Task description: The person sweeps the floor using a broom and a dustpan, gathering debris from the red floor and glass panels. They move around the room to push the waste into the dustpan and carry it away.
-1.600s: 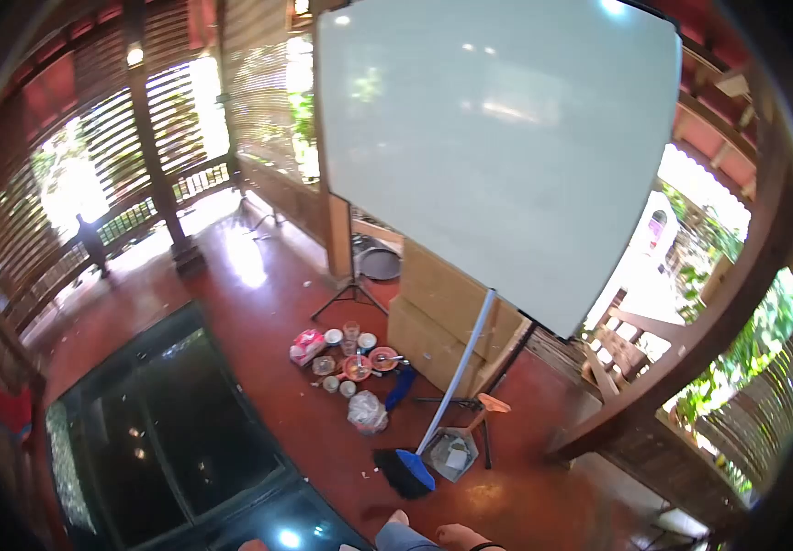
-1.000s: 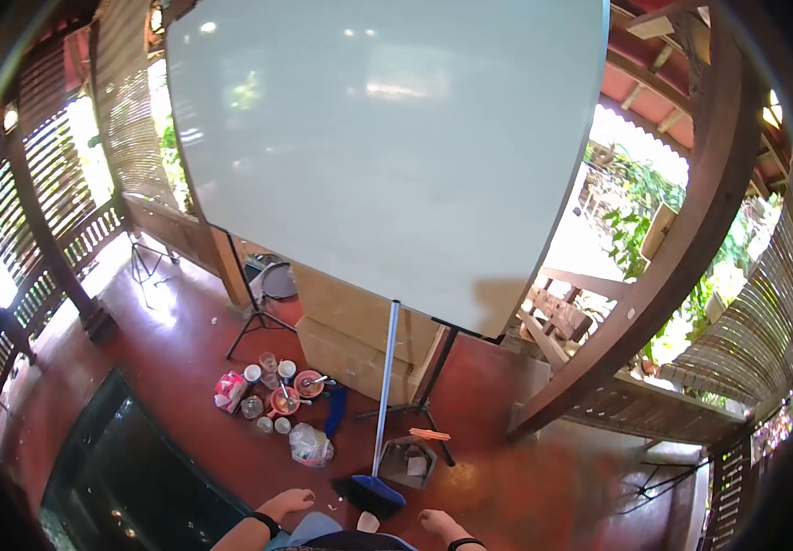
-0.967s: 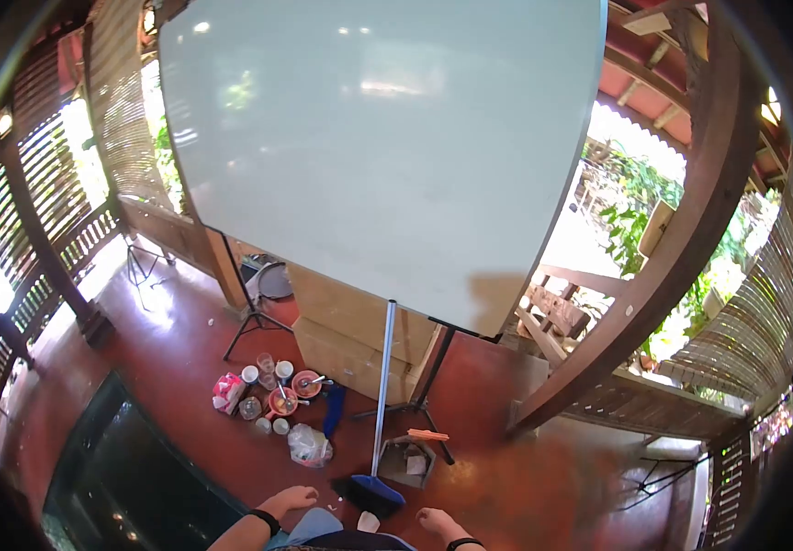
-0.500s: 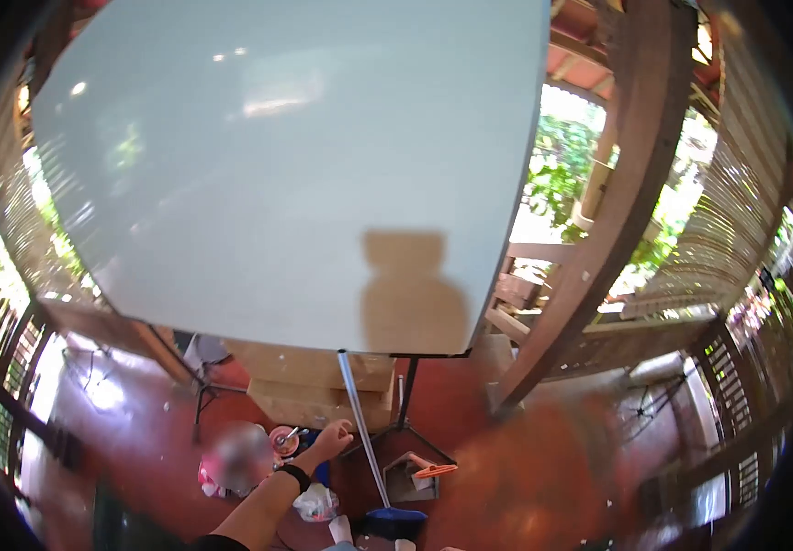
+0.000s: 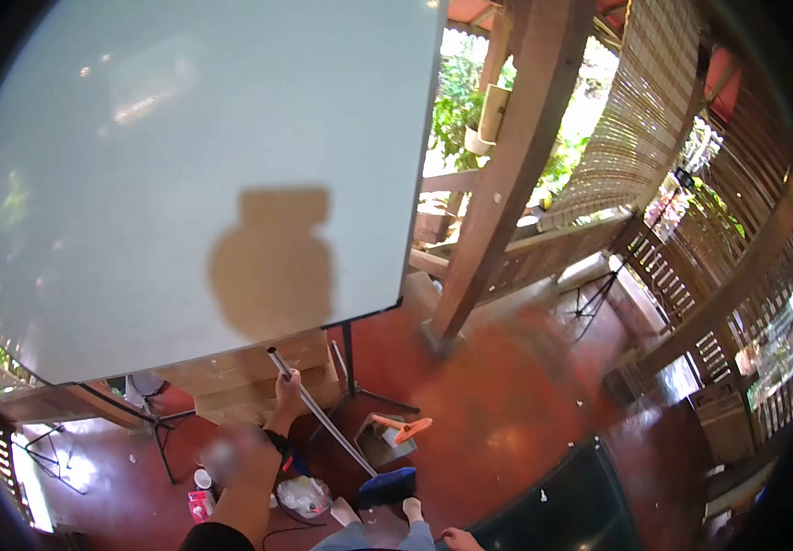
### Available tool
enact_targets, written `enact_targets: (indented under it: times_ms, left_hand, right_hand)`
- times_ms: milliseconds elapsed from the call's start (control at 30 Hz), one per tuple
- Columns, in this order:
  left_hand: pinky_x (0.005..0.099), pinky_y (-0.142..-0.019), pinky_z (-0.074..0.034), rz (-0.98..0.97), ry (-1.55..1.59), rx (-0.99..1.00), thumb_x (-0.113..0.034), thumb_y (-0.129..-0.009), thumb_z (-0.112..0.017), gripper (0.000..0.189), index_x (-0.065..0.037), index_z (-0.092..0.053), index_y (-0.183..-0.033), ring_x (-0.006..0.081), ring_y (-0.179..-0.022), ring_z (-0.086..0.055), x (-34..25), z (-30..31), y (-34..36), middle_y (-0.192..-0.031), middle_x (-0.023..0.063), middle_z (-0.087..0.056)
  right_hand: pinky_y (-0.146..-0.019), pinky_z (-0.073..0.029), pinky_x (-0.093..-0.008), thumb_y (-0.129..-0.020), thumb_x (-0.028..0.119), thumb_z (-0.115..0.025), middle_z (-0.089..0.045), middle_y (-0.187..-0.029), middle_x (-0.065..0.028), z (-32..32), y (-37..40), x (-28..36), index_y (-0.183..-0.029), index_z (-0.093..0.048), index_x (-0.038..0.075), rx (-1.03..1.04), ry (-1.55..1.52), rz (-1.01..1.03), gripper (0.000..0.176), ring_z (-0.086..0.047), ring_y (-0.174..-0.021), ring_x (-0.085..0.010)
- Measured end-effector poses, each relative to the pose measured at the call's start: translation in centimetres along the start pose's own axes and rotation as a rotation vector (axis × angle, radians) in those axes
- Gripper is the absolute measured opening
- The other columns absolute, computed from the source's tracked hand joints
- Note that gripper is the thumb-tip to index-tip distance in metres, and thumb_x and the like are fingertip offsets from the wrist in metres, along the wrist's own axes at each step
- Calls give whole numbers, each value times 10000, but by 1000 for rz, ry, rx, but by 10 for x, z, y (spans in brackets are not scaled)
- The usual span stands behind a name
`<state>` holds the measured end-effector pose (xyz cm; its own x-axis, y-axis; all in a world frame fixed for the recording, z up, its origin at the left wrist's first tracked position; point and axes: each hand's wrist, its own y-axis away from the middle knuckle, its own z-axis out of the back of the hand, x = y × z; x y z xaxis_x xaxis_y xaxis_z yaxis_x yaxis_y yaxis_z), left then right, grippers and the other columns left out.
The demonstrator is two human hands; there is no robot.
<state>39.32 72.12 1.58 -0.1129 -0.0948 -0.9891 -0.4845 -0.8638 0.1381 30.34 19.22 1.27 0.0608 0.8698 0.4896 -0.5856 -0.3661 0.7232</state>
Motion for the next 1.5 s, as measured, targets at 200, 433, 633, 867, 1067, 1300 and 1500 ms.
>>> enact_targets:
  times_ms: [200, 433, 633, 867, 1067, 1300, 1500]
  left_hand:
    - [288, -557, -396, -149, -139, 85, -121, -731, -516, 103, -49, -479, -793, 171, -594, -494, -68, 5, 130, -656, 62, -497]
    - [274, -535, -428, -500, -438, 406, -88, -711, -533, 134, -53, -484, -830, 220, -647, -537, -91, 19, 261, -726, 83, -528]
    - [331, -738, -410, -1042, -652, 903, -148, -636, -605, 344, -107, -474, -951, 225, -878, -495, -101, -23, 338, -971, 72, -476]
    - [382, -841, -319, -913, -588, 1029, -262, -619, -630, 472, -137, -445, -1035, 282, -995, -400, -123, -73, 357, -1059, 107, -409]
    - [402, -870, -263, -732, -731, 566, -293, -618, -623, 589, -127, -370, -1123, 322, -1057, -306, -114, -89, 293, -1109, 144, -331]
    - [316, -924, -245, -23, -630, 952, -353, -662, -596, 716, -85, -247, -1227, 279, -1134, -288, -104, -119, 213, -1194, 138, -328]
    - [377, -634, -433, 186, -747, 1236, -378, -679, -554, 645, -204, -246, -1219, 232, -884, -482, -50, -134, 161, -1095, 97, -383]
  right_hand:
    - [-688, -418, -280, -734, 173, -457, -564, -834, -79, 27, -13, 44, -933, -530, 82, -85, -10, 323, 230, -539, -760, -173]
    - [-680, -419, -276, -823, 235, -400, -534, -865, -48, 77, -15, 127, -1083, -437, 110, 144, -213, 485, 291, -503, -769, -149]
    - [-667, -418, -248, -845, 335, -356, -504, -832, -43, 55, -18, 97, -1148, -373, 93, 532, -578, 386, 388, -501, -732, -128]
    - [-602, -365, -230, -788, 560, -235, -542, -797, 5, 111, 5, 53, -888, -514, 145, 615, -500, 314, 511, -511, -714, -84]
    - [-608, -343, -225, -804, 544, -177, -554, -802, -7, 142, 27, -10, -888, -497, 145, 432, -684, 70, 519, -498, -800, -100]
    - [-770, -388, -301, -836, 415, -305, -547, -900, -55, 88, 65, -46, -922, -488, 114, 420, -1048, 94, 364, -517, -853, -152]
    - [-734, -443, -287, -804, 267, -440, -527, -938, -81, 43, 84, -38, -875, -498, 58, 450, -1309, 74, 228, -551, -814, -161]
